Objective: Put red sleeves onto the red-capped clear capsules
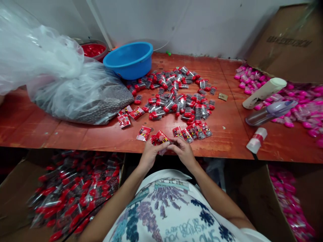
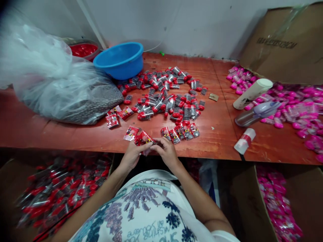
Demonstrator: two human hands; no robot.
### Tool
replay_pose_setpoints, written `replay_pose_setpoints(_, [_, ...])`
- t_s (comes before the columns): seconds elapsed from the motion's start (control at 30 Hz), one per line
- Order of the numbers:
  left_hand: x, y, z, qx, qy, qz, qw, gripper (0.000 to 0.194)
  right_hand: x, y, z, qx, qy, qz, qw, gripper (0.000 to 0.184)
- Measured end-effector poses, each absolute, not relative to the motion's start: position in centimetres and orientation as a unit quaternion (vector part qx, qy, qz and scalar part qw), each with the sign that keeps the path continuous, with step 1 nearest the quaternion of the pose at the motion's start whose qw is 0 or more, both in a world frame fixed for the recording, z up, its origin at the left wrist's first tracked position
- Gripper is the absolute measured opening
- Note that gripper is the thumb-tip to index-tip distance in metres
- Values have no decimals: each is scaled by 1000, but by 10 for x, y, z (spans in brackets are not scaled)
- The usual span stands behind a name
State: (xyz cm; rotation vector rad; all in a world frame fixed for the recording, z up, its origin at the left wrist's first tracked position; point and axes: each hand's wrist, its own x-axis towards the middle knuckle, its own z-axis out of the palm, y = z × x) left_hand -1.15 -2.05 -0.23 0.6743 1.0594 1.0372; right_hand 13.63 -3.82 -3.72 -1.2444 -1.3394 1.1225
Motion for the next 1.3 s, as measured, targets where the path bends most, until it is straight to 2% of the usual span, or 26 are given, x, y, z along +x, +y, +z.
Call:
replay_pose_setpoints(0.13, [-16,-15,-4,245,486,445,711,36,163,-30,-45,-566,-517,430,477,28])
replay_pose_setpoints(0.23, [-20,-10,-7,214,499,452,708,48,188,-24,-42,-634,-536,328,452,30])
replay_pose_setpoints(0.33, [-15,-7,-9,204,485,471,708,51,193,-25,-32,-671,-561,228,427,33])
replay_pose_setpoints(0.4, [-8,-6,-10,197,477,482,708,50,180,-28,-26,-645,-580,247,432,35])
replay_pose_setpoints(0.53, [3,-6,-9,186,472,506,698,51,146,-33,-23,-561,-580,376,455,37])
replay_pose_setpoints(0.67, [5,-8,-5,176,461,538,683,48,133,-29,-22,-566,-581,368,455,36])
replay_pose_setpoints(0.83, [0,-6,-4,172,466,571,653,31,152,-5,-13,-524,-689,340,369,36])
replay_pose_setpoints(0.9, [-4,-3,-5,162,472,582,642,29,172,18,-10,-532,-737,274,315,38])
replay_pose_setpoints(1.0, [-9,0,-5,125,477,580,649,26,208,60,-9,-608,-763,72,206,41])
replay_pose_setpoints(1.17, [-16,0,2,23,484,552,679,14,243,108,-7,-574,-810,31,113,36])
replay_pose_setpoints(1.23, [-20,-1,5,-2,484,544,685,12,241,109,-4,-559,-822,31,106,33])
replay_pose_setpoints(1.3, [-23,0,5,-18,484,538,690,12,229,96,1,-573,-803,64,153,29])
